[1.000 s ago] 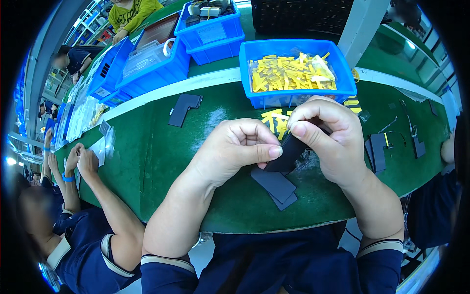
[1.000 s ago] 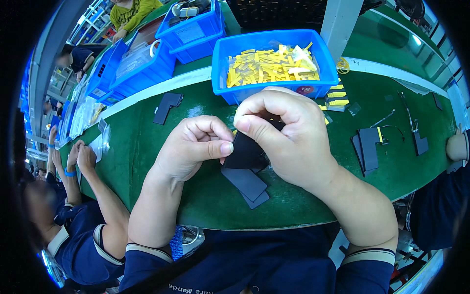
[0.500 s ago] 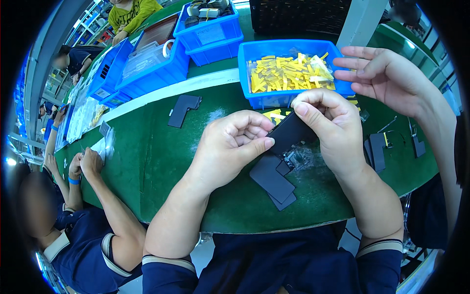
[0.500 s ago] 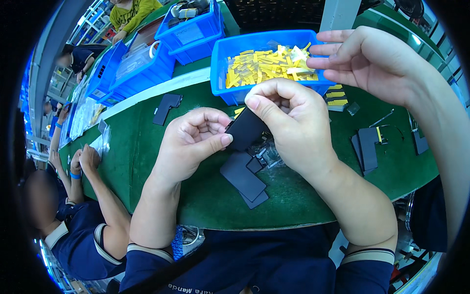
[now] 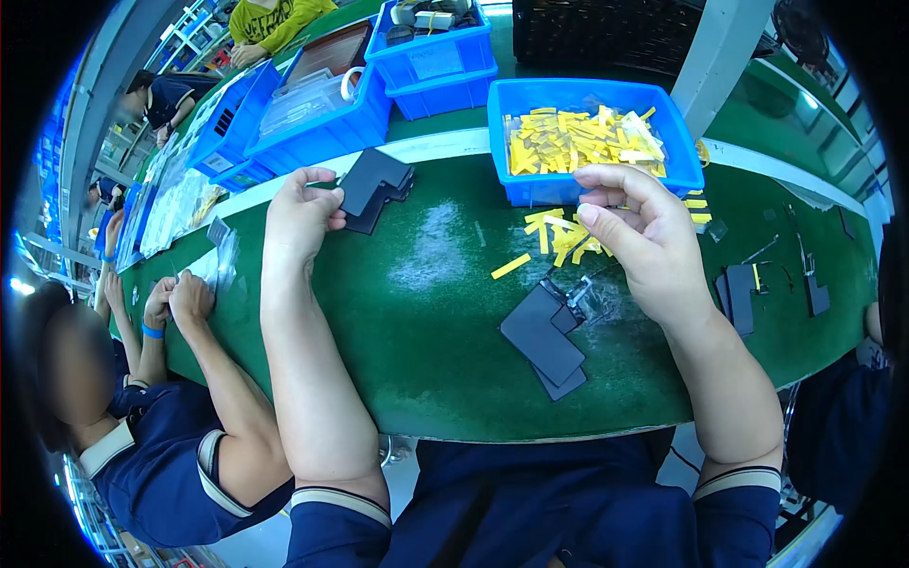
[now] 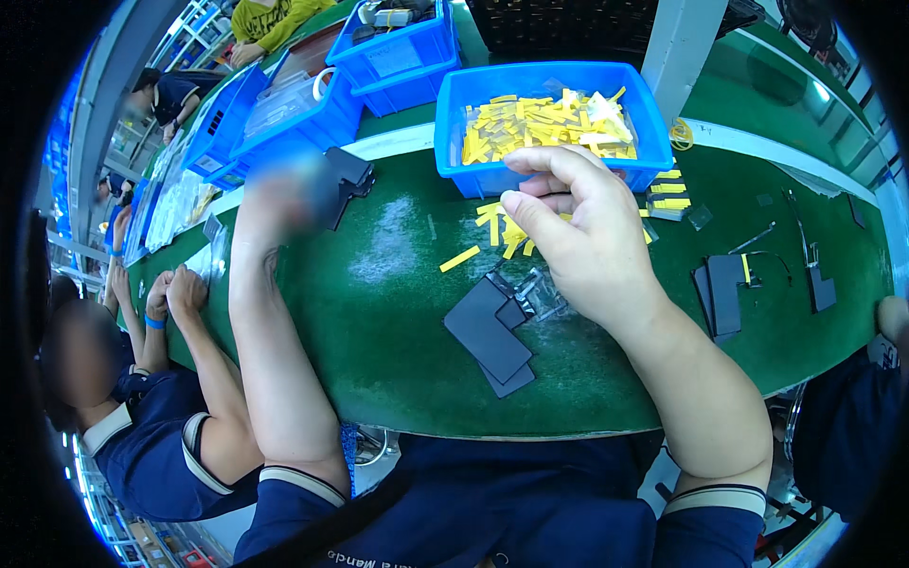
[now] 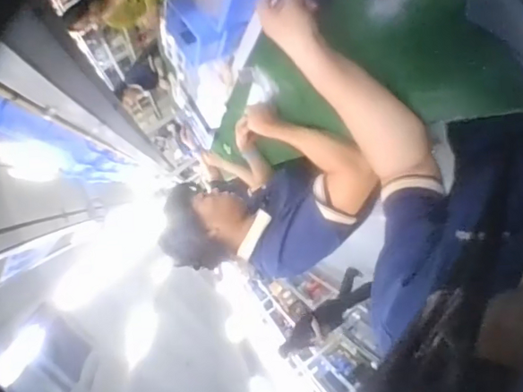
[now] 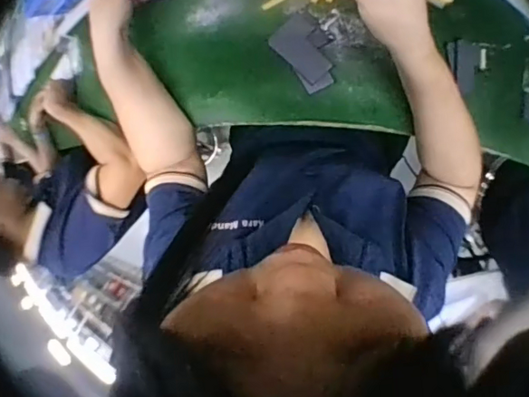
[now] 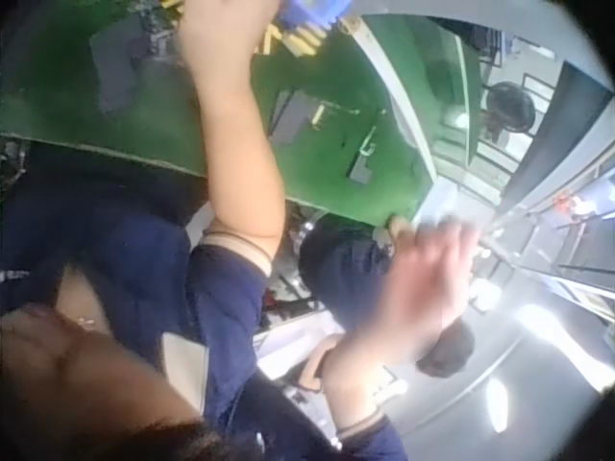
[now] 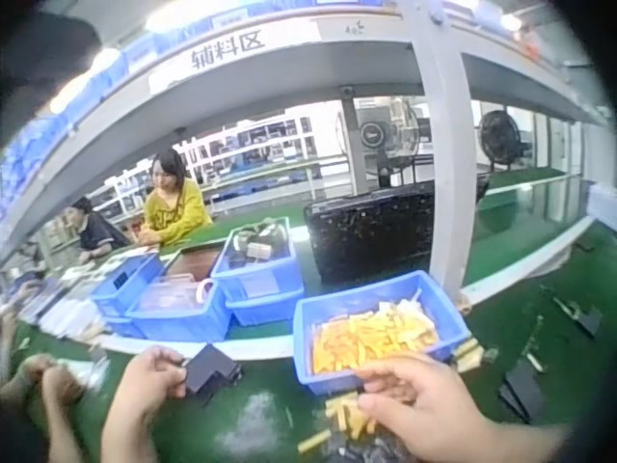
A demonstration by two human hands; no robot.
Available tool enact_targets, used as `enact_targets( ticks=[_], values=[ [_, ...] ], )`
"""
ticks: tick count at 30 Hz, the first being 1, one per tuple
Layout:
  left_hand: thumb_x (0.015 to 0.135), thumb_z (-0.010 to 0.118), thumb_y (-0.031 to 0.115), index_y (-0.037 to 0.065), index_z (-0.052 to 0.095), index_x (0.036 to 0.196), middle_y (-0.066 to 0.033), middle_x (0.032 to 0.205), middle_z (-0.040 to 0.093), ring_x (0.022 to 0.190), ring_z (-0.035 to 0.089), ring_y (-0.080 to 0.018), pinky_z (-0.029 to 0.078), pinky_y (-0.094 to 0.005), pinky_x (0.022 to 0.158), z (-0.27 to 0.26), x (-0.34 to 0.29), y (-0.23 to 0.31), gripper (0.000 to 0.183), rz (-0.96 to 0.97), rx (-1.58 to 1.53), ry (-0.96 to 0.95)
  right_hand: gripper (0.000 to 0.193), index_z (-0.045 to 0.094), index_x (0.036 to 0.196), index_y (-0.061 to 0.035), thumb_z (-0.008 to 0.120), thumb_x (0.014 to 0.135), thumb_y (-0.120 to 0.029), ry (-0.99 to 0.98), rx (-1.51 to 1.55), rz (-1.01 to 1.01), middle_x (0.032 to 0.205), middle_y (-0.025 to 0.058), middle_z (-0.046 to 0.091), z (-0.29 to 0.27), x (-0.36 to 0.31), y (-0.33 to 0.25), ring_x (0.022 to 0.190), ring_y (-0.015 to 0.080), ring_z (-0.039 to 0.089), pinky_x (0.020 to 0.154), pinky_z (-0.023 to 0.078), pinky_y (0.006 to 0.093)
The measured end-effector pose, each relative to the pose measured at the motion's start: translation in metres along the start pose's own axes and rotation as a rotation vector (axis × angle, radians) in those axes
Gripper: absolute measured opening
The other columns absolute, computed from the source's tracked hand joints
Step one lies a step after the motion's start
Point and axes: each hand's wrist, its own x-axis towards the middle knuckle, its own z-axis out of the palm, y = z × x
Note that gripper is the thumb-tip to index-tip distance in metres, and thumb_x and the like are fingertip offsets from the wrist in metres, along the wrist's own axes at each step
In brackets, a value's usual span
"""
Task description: The person sits at a green workbench in a factory setting, repeatedly picking up small black rectangular components and yellow strips. They peel the backing off the yellow strips and apply them to the edges of the black components by hand. The person handles the items one at a time, placing the finished units on the table.
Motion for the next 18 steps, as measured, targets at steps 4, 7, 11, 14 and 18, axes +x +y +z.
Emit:
enact_targets(
  ticks=[4, 7, 11, 14, 18],
  values=[
    [0.081, 0.064, 0.004, 0.001, 0.057, 0.106, -0.0043, 0.075, 0.058, 0.065, 0.059, -0.0116, 0.049, -0.0240, 0.058, 0.001, 0.005, -0.007, 0.026, -0.076, 0.202, 0.005, 0.025, 0.062, 0.105, 0.0022, 0.065, 0.082, -0.008, -0.016, 0.004, 0.028, 0.101, 0.0088, 0.060, 0.000, 0.001, 0.000, 0.087, 0.0148, 0.059, 0.078, 0.049, 0.0277],
    [0.078, 0.068, 0.010, 0.001, 0.059, 0.102, -0.0066, 0.077, 0.060, 0.066, 0.060, -0.0135, 0.048, -0.0269, 0.058, 0.001, 0.008, -0.015, 0.027, 0.045, 0.583, 0.030, 0.025, 0.063, 0.104, 0.0020, 0.065, 0.081, -0.007, -0.017, -0.018, 0.007, 0.101, 0.0089, 0.060, 0.001, 0.001, -0.001, 0.086, 0.0152, 0.059, 0.078, 0.049, 0.0280],
    [0.071, 0.075, 0.027, 0.001, 0.063, 0.097, -0.0119, 0.078, 0.064, 0.073, 0.063, -0.0267, 0.049, -0.0373, 0.069, 0.012, -0.021, 0.018, 0.039, 0.201, 0.739, 0.179, 0.025, 0.063, 0.103, 0.0014, 0.065, 0.080, -0.007, 0.000, -0.081, -0.043, 0.100, 0.0099, 0.060, 0.000, 0.001, -0.002, 0.086, 0.0171, 0.061, 0.078, 0.050, 0.0293],
    [0.066, 0.079, 0.035, 0.001, 0.062, 0.089, -0.0129, 0.075, 0.063, 0.068, 0.063, -0.0277, 0.050, -0.0385, 0.061, 0.045, -0.065, 0.047, 0.044, 0.413, 0.605, 0.021, 0.025, 0.063, 0.103, 0.0012, 0.065, 0.080, -0.007, 0.019, -0.156, -0.080, 0.099, 0.0109, 0.061, -0.001, 0.000, -0.004, 0.085, 0.0186, 0.061, 0.078, 0.051, 0.0304],
    [0.055, 0.082, 0.051, -0.002, 0.055, 0.104, -0.0132, 0.080, 0.062, 0.075, 0.063, -0.0266, 0.051, -0.0348, 0.067, 0.089, -0.133, 0.065, 0.077, 0.691, 0.849, -0.442, 0.023, 0.063, 0.100, 0.0012, 0.065, 0.079, -0.007, 0.040, -0.205, -0.125, 0.096, 0.0118, 0.062, 0.000, 0.000, -0.001, 0.083, 0.0199, 0.062, 0.077, 0.051, 0.0313]
  ],
)
